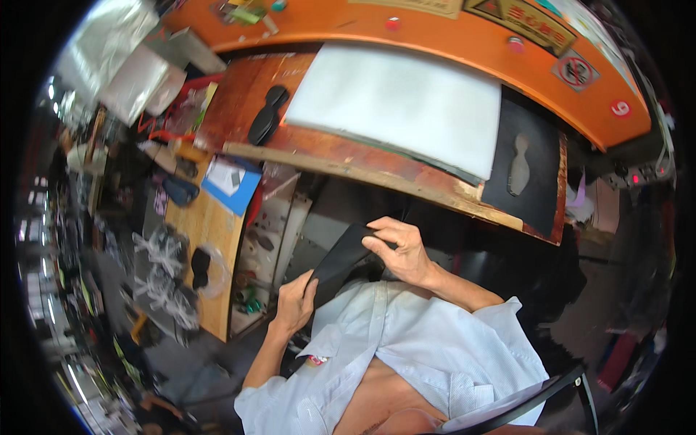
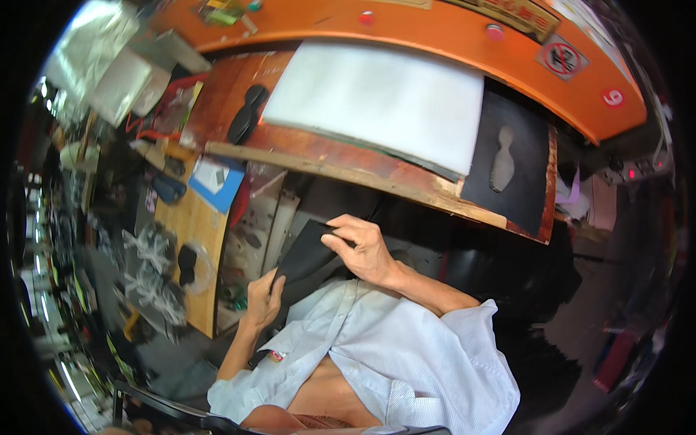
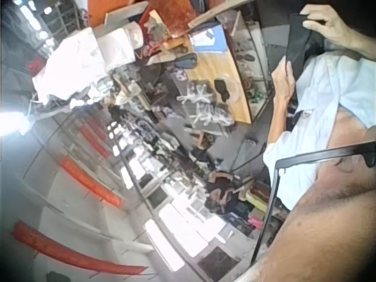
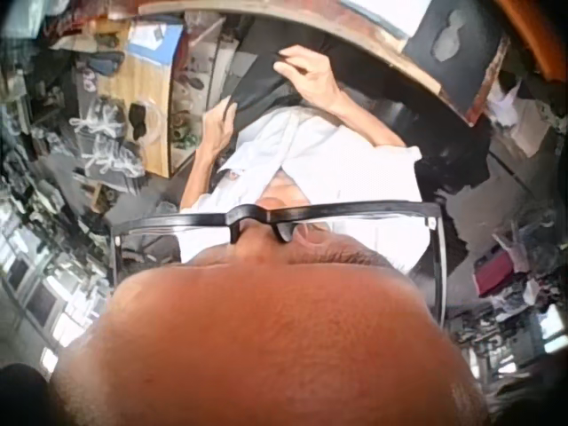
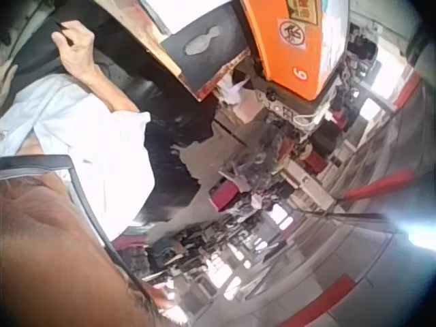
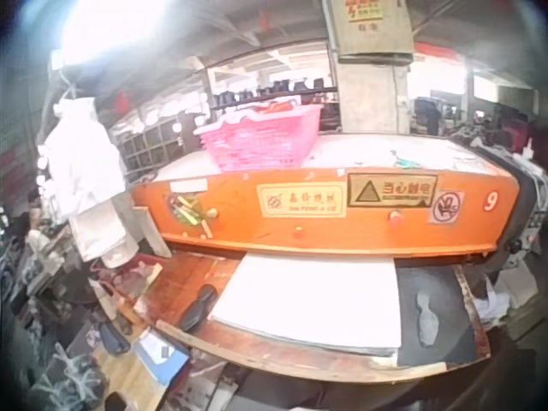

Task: The person uses a die-cutting machine to press and cut multiple shoe insoles from a sheet of black material. They then remove the cut insoles, clean them with an air blower, and pack them into plastic bags.

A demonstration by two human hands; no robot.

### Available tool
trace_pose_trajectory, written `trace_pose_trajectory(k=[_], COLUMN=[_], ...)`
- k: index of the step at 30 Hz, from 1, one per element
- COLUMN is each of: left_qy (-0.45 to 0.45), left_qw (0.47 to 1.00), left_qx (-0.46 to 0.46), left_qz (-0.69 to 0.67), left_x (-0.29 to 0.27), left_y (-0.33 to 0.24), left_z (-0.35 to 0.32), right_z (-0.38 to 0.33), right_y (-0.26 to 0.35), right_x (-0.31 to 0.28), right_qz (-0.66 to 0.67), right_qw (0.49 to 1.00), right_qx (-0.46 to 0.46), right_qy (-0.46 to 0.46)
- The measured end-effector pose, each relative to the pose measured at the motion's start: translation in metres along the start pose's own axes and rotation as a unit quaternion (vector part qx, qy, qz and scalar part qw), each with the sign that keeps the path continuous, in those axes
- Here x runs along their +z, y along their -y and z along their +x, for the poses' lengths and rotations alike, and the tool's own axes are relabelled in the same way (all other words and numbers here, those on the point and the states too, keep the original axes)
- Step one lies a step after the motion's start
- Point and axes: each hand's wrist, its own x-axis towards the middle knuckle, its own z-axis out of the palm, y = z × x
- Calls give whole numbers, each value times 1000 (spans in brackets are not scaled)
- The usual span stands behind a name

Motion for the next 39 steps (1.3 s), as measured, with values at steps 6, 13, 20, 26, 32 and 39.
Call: trace_pose_trajectory(k=[6,13,20,26,32,39], left_qy=[-14,-50,-77,-265,-278,-48], left_qw=[988,904,841,845,937,927], left_qx=[138,343,426,415,-195,-110], left_qz=[71,248,325,207,-89,-355], left_x=[-27,-111,-130,-17,70,108], left_y=[-33,-132,-271,-155,174,248], left_z=[37,115,242,323,233,222], right_z=[9,-25,-120,-147,-167,-165], right_y=[28,-58,-138,-94,-79,-69], right_x=[-33,-127,-83,-94,-135,-138], right_qz=[-58,-87,-4,79,-8,56], right_qw=[987,996,951,906,828,775], right_qx=[-139,6,301,358,516,575], right_qy=[-59,17,-75,-212,-219,-255])
